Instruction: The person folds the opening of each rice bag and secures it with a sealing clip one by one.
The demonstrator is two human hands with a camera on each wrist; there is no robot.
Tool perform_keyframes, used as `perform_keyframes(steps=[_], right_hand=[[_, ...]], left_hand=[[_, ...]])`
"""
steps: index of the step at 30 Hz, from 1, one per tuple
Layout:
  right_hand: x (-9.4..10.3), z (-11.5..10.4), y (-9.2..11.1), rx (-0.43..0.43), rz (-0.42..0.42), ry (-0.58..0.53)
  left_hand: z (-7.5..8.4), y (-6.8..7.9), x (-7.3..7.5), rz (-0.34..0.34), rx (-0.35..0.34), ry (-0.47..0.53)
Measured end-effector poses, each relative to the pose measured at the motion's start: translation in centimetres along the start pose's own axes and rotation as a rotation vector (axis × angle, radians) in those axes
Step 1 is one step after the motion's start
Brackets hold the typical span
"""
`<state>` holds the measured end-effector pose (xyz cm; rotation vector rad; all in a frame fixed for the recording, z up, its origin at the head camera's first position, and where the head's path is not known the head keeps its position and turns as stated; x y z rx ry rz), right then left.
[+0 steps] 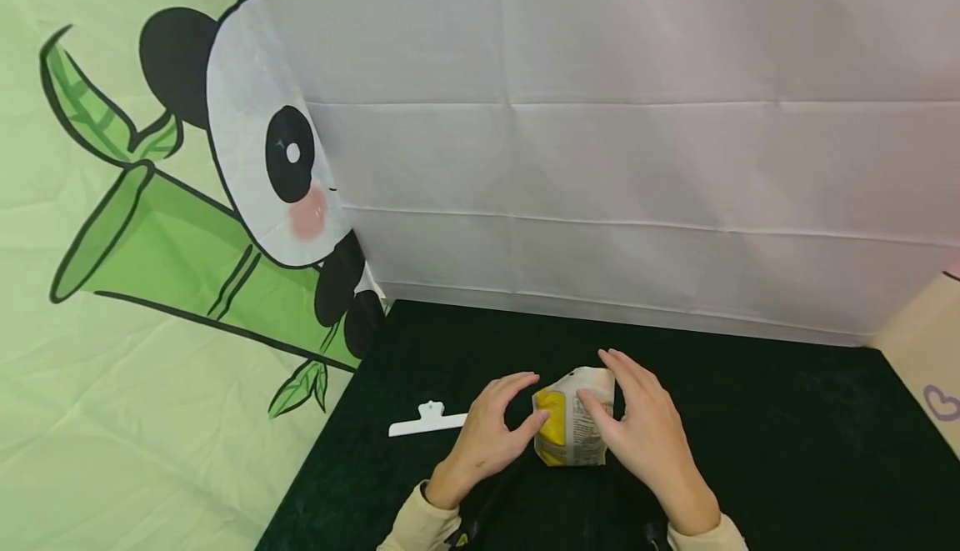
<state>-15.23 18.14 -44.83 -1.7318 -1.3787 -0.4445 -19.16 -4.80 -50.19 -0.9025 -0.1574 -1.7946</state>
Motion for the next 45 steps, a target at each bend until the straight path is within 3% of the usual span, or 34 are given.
perform_keyframes(steps=[17, 30, 45], right_hand=[[-0.2, 0.1, -0.6, 0.014, -0.025, 0.004], [-0.5, 0.0, -0.8, 0.053, 0.006, 0.003], [-0.6, -0.6, -1.0, 0.014, -0.037, 0.023]], left_hand=[[0.5, -0.8, -0.1, -0.002, -0.048, -0.045], [0.3, -1.2, -0.8, -0.018, -0.066, -0.051], [0.6, -1.6, -0.7, -0.025, -0.086, -0.057]])
Point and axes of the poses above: each hand's wrist, its own y-axis away from the middle knuckle, its own x-axis out of the back of the hand, z = x × y, the point moved 2 cm from there along -y, towards the middle knuckle, and after that the axes turned 4 degrees about -x, right-handed, at the moved point
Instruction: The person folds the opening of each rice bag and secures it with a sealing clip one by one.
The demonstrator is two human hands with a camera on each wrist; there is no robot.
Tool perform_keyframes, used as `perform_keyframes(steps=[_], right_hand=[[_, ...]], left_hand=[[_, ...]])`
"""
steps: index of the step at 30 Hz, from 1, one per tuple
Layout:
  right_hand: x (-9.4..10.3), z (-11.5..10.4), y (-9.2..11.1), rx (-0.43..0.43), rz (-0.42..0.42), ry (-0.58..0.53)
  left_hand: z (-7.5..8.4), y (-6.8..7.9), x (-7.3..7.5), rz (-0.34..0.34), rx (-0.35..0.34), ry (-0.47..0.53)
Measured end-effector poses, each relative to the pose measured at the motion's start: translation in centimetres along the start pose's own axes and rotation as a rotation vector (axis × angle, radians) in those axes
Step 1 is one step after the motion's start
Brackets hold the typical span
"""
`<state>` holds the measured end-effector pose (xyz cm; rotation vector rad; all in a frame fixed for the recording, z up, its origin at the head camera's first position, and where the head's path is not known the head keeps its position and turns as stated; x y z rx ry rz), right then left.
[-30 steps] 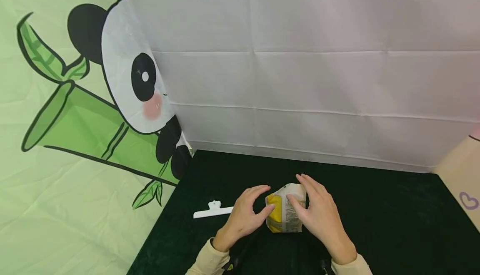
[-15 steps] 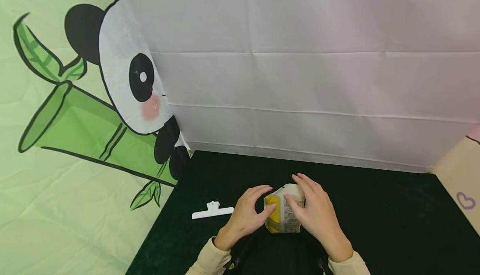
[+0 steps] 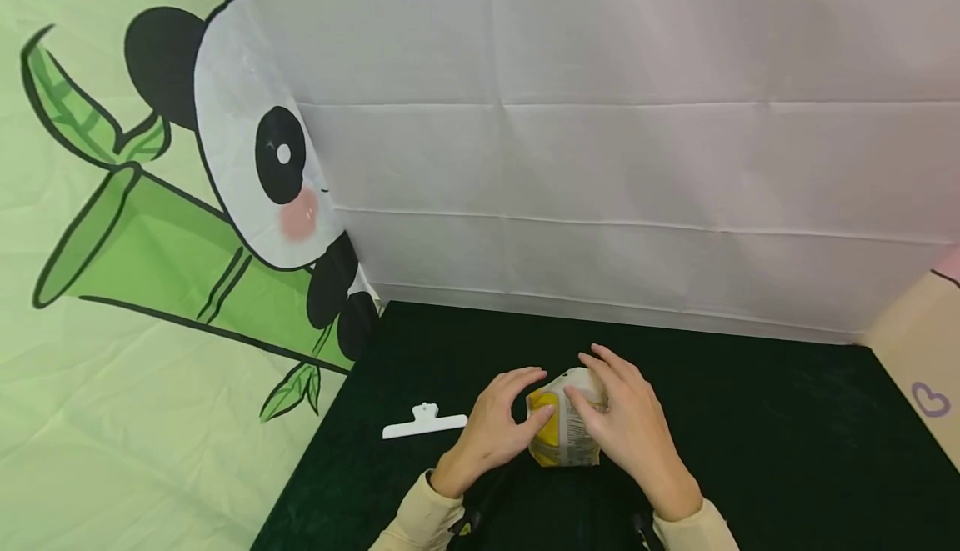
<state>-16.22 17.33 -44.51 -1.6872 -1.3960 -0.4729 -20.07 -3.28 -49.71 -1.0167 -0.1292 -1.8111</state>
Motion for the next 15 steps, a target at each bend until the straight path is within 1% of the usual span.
perform_keyframes(steps=[9, 15], right_hand=[[-0.11, -0.04, -0.14, 0.001, -0.009, -0.006], [-0.17, -0.14, -0.15, -0.002, -0.012, -0.009]], left_hand=[[0.49, -0.44, -0.12, 0.027, -0.05, -0.02], [0.76, -0.74, -0.3, 0.023, -0.051, -0.015]])
Point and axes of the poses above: each hand's wrist, its own y-axis away from the middle knuckle, its own x-axis out of the back of the hand, z = x × y, the point moved 2 cm from there along -y, towards the middle knuckle, and after that the axes turned 4 degrees about -x, right-handed, at the moved point
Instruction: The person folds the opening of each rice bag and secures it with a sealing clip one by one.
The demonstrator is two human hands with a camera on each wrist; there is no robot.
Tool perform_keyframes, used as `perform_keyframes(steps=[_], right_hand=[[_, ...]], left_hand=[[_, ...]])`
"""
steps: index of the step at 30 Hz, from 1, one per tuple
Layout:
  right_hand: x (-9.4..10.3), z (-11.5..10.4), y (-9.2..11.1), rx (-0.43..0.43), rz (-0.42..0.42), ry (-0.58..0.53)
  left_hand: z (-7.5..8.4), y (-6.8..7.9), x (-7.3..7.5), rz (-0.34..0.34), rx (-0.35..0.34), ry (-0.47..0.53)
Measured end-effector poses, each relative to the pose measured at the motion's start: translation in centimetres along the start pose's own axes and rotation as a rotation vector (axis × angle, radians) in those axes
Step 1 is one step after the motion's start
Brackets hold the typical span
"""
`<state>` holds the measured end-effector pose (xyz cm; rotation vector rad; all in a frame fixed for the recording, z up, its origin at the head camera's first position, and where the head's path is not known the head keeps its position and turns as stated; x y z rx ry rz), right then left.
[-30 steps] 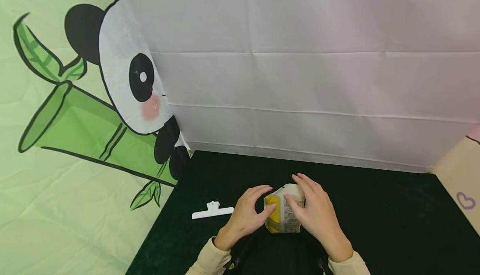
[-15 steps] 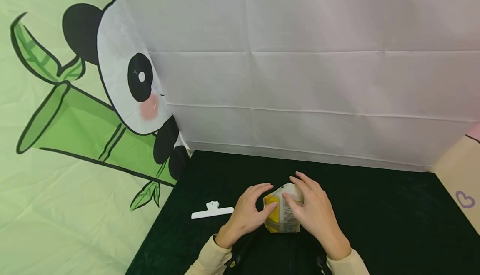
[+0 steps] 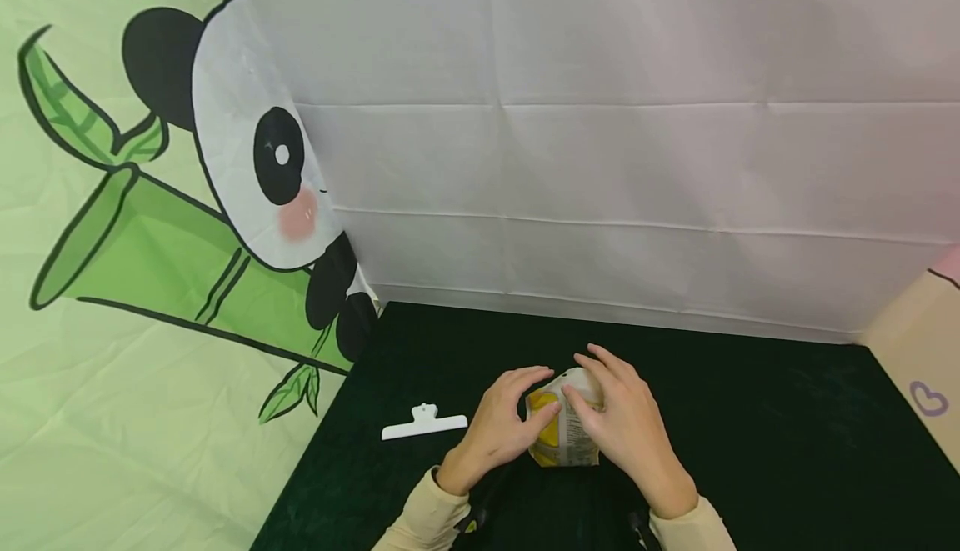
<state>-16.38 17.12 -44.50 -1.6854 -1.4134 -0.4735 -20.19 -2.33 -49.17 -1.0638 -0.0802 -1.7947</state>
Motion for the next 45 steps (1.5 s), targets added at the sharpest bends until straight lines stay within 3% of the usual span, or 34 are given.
perform_keyframes(steps=[26, 45], right_hand=[[-0.43, 0.63, -0.01, -0.004, 0.017, -0.028], [-0.59, 0.58, 0.13, 0.009, 0.026, -0.046]], left_hand=[[0.06, -0.66, -0.83, 0.068, -0.017, -0.013], [0.86, -1.04, -0.87, 0.138, -0.033, 0.049]])
Point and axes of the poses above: each hand's wrist, its own y-axis away from the middle knuckle, its own x-axis out of the back of the hand, z = x × y, the point moved 2 cm from there along -y, towards the middle knuckle, and after that the axes turned 4 degrees about -x, right-handed, at the moved point
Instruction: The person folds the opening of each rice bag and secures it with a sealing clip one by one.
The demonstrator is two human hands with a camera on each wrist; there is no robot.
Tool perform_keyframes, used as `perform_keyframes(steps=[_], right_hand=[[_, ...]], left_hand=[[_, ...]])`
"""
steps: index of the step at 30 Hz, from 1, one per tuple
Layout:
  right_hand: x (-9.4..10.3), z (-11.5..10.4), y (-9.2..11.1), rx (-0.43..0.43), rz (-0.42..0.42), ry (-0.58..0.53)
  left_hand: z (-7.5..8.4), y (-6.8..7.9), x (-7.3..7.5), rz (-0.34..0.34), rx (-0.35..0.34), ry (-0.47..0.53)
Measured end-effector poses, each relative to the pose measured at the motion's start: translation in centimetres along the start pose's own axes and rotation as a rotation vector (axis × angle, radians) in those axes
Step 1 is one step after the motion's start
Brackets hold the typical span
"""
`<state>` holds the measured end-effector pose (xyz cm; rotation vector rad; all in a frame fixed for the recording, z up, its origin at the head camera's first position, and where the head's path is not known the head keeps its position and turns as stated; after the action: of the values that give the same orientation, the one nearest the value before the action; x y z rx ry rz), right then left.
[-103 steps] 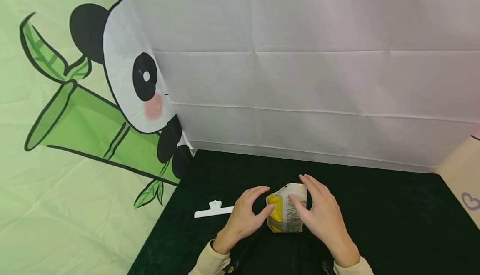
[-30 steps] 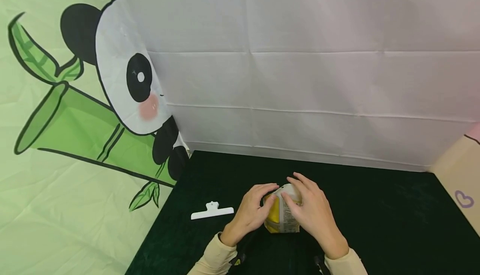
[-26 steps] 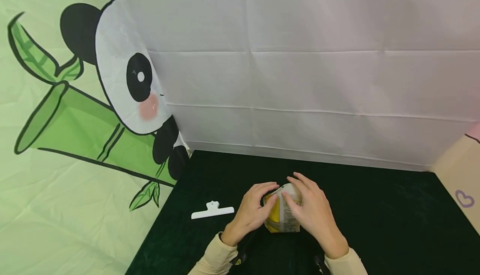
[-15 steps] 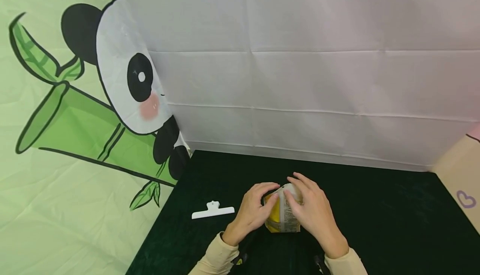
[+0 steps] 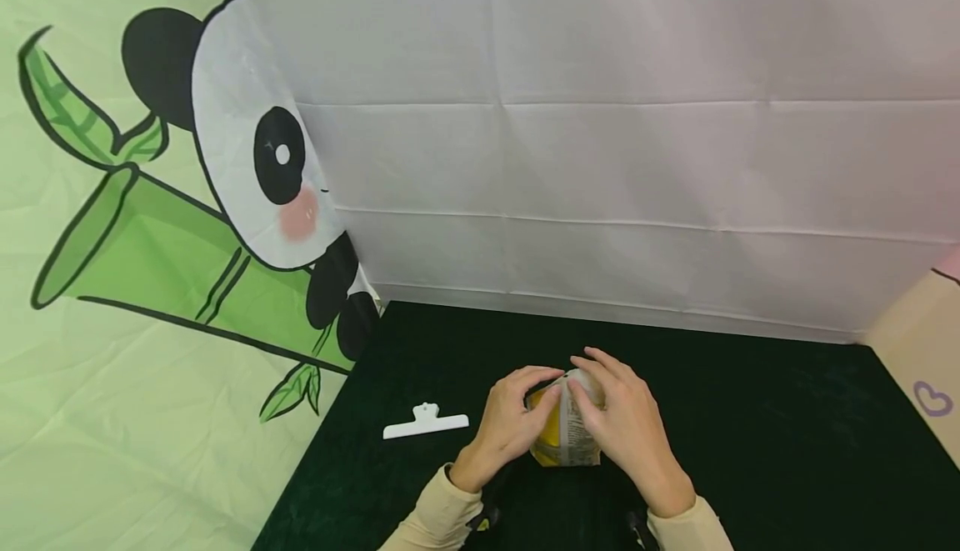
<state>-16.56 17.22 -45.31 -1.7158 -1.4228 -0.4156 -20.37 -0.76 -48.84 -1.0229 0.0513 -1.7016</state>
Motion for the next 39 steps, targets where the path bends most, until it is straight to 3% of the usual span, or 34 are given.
perform_keyframes(steps=[22, 39], right_hand=[[-0.37, 0.2, -0.12, 0.025, 0.021, -0.029], [-0.31, 0.59, -0.17, 0.01, 0.005, -0.024]], left_hand=[[-0.26, -0.11, -0.49, -0.017, 0.027, 0.092], [0.01, -0.38, -0.57, 0.01, -0.009, 0.122]])
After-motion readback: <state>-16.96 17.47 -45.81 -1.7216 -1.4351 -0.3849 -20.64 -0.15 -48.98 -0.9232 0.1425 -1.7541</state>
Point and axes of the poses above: each hand's wrist, its own y-axis away from the middle knuckle, its own x-axis out of the back of the hand, z = x × y, the point moved 2 cm from there along -y, towards the middle knuckle, and after that the axes turned 4 degrees about -x, right-handed, at the moved point
